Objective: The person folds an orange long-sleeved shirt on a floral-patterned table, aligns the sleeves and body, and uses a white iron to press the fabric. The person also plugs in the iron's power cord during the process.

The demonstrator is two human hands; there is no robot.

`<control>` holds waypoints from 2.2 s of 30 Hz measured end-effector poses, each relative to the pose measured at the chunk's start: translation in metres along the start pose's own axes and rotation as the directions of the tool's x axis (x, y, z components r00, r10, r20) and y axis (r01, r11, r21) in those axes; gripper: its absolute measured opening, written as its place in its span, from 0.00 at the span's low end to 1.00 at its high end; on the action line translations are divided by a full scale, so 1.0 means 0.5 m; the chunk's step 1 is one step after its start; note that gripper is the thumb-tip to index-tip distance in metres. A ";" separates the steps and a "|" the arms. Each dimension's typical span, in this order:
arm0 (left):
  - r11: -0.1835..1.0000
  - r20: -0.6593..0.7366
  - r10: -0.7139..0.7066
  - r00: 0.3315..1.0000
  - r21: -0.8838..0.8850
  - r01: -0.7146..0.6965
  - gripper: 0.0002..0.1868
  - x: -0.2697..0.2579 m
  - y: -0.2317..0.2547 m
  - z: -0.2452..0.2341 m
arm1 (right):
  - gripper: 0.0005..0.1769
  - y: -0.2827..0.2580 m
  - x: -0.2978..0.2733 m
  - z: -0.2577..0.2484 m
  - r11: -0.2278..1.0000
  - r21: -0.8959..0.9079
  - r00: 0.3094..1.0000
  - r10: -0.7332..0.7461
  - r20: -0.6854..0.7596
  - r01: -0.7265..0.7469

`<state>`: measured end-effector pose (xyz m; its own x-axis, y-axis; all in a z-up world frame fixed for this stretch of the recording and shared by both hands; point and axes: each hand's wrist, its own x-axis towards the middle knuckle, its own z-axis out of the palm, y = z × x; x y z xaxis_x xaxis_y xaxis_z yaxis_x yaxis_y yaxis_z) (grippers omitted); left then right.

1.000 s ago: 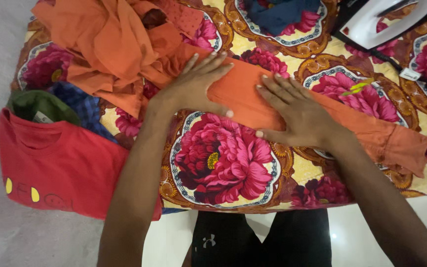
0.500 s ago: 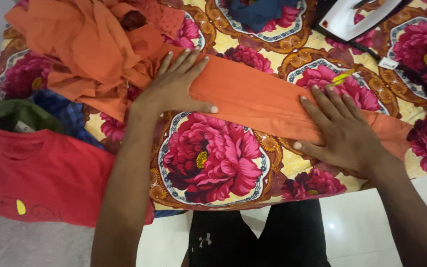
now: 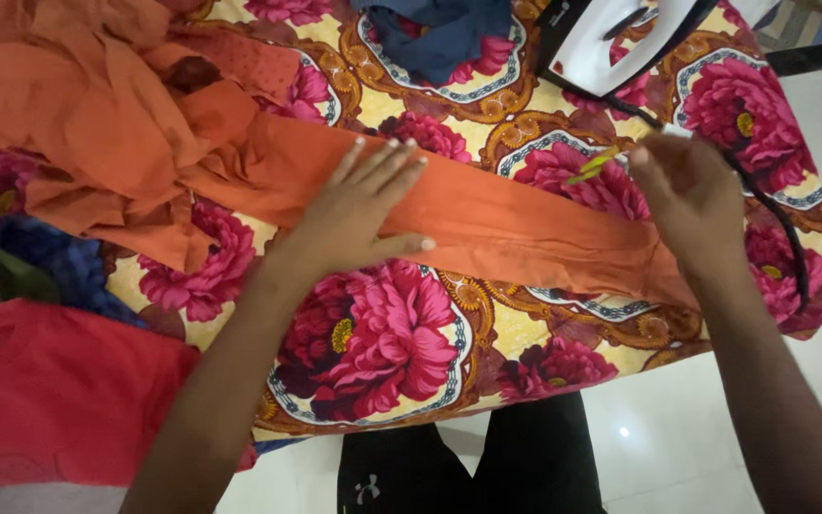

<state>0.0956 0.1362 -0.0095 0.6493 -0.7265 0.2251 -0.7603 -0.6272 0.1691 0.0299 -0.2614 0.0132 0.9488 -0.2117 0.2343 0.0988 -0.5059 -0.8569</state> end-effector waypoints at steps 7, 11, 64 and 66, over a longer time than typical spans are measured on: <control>0.999 -0.002 0.030 1.000 -0.015 -0.030 0.59 -0.002 0.026 0.005 | 0.26 0.102 0.233 0.033 0.929 0.206 0.952 -0.297 -0.079 0.307; 1.000 0.009 0.022 1.000 0.009 -0.022 0.61 0.001 0.025 0.004 | 0.18 0.133 0.303 0.064 0.901 0.043 0.901 -0.430 -0.063 0.432; 0.943 -0.289 -0.333 0.898 -0.128 0.309 0.43 -0.077 -0.174 -0.079 | 0.33 -0.311 0.054 0.260 0.017 -0.628 0.505 -0.612 0.609 0.778; 0.933 -0.359 -0.361 0.861 -0.134 0.335 0.29 -0.076 -0.169 -0.090 | 0.34 -0.321 0.055 0.282 -0.029 -0.644 0.483 -0.637 0.601 0.764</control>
<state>0.1345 0.2293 0.0108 0.8266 -0.2977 0.4776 -0.4937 -0.7910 0.3614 0.0824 -0.0682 0.0924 0.5757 0.7224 0.3830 0.5289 -0.6862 0.4994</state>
